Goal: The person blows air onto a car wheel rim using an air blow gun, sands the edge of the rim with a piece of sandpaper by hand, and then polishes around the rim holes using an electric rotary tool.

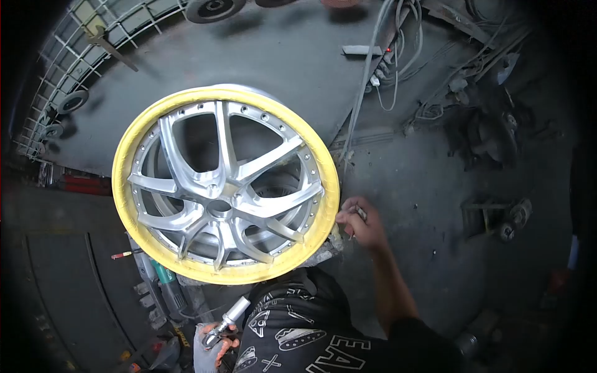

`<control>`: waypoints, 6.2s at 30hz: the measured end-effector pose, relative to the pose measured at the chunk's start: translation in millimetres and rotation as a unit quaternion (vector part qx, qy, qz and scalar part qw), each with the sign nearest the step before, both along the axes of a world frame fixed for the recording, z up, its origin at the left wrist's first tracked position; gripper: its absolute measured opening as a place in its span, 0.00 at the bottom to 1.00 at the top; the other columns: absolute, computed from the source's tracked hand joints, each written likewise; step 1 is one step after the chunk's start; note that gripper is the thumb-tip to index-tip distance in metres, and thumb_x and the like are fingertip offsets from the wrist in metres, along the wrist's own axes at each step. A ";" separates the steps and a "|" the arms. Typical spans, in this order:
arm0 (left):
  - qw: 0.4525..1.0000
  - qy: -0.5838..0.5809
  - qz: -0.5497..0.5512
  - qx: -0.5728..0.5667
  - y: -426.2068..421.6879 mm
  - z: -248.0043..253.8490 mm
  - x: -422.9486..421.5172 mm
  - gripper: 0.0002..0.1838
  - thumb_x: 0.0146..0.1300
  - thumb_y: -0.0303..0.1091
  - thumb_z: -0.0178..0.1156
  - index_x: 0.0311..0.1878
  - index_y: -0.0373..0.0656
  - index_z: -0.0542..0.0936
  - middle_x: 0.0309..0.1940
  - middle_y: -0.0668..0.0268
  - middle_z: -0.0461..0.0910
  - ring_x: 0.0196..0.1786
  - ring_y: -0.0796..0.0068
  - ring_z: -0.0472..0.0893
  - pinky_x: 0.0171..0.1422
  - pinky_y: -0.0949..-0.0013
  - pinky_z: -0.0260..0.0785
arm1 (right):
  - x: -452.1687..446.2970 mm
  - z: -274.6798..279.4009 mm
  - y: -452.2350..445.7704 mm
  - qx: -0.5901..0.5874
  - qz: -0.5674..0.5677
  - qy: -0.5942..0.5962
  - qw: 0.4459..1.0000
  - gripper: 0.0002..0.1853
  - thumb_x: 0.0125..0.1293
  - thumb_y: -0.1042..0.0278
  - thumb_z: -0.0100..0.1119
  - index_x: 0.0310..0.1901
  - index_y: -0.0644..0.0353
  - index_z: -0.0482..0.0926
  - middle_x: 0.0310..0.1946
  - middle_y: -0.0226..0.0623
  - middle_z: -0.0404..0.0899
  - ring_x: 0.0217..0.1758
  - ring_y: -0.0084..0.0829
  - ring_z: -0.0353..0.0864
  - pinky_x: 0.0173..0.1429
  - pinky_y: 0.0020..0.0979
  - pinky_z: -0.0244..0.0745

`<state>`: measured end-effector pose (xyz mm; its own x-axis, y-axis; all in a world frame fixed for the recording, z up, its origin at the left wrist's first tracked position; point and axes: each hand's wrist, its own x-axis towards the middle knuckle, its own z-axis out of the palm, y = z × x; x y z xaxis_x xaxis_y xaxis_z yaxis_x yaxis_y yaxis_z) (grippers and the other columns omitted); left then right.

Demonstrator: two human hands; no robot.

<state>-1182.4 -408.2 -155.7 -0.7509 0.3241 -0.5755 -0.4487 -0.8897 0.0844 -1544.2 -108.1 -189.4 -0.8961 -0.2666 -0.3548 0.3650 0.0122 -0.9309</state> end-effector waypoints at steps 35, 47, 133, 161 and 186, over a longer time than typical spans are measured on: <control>0.839 -0.008 0.147 -0.524 33.6 29.5 -4.6 0.13 0.53 0.28 0.65 0.36 0.33 0.71 0.31 0.55 0.77 0.17 0.79 0.71 0.29 0.71 0.71 | 46.2 -37.8 -19.9 0.396 -0.050 0.408 0.821 0.06 0.64 0.69 0.58 0.41 0.59 0.75 0.32 0.40 0.76 0.33 0.42 0.78 0.34 0.40 0.75; 0.815 -0.059 0.072 -0.572 69.3 35.0 15.7 0.23 0.50 0.29 0.66 0.48 0.33 0.69 0.31 0.60 0.78 0.22 0.83 0.73 0.27 0.79 0.67 | 0.6 -33.6 -41.2 0.407 0.007 0.519 0.751 0.11 0.55 0.66 0.69 0.35 0.58 0.76 0.26 0.35 0.73 0.28 0.38 0.77 0.31 0.38 0.74; 0.735 -0.107 0.229 -0.629 328.7 48.7 650.3 0.16 0.59 0.19 0.58 0.49 0.39 0.70 0.27 0.68 0.75 0.23 0.85 0.72 0.24 0.79 0.65 | 705.1 -8.7 -18.1 0.059 0.456 0.302 0.835 0.09 0.64 0.69 0.57 0.42 0.64 0.80 0.34 0.46 0.84 0.37 0.34 0.85 0.43 0.32 0.77; 0.252 -0.091 0.863 -0.428 273.6 -8.4 853.5 0.29 0.63 0.53 0.59 0.57 0.40 0.76 0.33 0.63 0.81 0.36 0.73 0.78 0.39 0.71 0.72 | 1047.3 16.6 -92.1 -0.040 0.919 -0.088 0.383 0.20 0.69 0.55 0.61 0.49 0.66 0.78 0.26 0.32 0.78 0.24 0.21 0.77 0.26 0.25 0.73; 0.395 -0.247 0.708 -0.531 369.9 -11.9 876.4 0.11 0.67 0.25 0.54 0.51 0.33 0.71 0.34 0.65 0.76 0.34 0.81 0.75 0.38 0.78 0.67 | 1026.4 46.7 -86.1 0.121 0.961 0.106 0.225 0.28 0.56 0.45 0.72 0.51 0.57 0.84 0.32 0.32 0.83 0.24 0.19 0.73 0.33 0.23 0.70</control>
<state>-306.0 -38.4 -167.7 0.5416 -0.8405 -0.0122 0.2404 0.1410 0.9604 -517.7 -194.2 -142.7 0.7886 -0.2303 -0.5701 -0.5826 0.0165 -0.8126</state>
